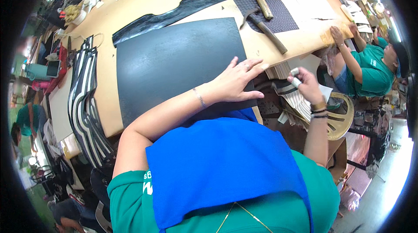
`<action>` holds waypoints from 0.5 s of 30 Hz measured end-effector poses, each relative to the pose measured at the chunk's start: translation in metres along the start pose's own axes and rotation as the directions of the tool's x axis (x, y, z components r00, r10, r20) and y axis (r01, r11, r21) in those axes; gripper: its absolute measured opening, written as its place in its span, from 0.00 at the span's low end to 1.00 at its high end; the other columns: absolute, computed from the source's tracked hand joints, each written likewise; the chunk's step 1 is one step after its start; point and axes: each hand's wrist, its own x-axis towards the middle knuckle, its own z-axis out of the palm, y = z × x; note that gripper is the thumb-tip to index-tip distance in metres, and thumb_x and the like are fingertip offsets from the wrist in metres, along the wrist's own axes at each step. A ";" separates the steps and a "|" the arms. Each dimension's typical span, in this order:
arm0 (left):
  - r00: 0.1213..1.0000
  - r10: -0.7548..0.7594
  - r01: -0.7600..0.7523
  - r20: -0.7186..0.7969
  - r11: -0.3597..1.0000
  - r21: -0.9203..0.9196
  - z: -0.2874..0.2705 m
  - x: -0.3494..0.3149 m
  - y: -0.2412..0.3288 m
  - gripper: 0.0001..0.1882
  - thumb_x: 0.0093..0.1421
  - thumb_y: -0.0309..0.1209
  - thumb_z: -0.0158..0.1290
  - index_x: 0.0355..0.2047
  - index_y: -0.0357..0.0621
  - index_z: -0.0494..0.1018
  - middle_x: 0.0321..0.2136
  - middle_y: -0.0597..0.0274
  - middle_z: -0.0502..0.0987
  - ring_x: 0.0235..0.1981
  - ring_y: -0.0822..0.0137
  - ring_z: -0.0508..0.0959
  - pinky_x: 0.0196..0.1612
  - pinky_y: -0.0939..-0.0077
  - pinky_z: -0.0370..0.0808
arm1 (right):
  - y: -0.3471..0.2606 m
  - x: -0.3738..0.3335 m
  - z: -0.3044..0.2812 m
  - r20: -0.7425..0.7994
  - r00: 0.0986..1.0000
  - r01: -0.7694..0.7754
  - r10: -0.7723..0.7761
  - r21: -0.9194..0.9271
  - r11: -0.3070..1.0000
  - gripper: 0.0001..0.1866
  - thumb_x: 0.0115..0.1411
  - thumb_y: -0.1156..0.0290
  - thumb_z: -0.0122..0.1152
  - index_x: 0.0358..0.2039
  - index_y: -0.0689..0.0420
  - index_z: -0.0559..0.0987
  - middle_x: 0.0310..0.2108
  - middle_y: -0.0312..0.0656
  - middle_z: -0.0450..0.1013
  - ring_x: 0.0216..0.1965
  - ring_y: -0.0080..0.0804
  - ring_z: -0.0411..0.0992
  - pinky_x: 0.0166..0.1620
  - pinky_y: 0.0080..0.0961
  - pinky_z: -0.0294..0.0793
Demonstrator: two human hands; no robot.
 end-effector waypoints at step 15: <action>0.891 -0.289 0.014 -0.350 0.788 -0.615 -0.146 -0.114 0.003 0.14 0.55 0.34 0.67 0.35 0.42 0.75 0.28 0.73 0.75 0.30 0.81 0.73 0.36 0.84 0.72 | -0.180 0.024 -0.024 -0.587 0.649 0.751 -0.484 0.392 0.531 0.13 0.65 0.70 0.62 0.49 0.56 0.79 0.38 0.35 0.78 0.40 0.23 0.77 0.44 0.23 0.80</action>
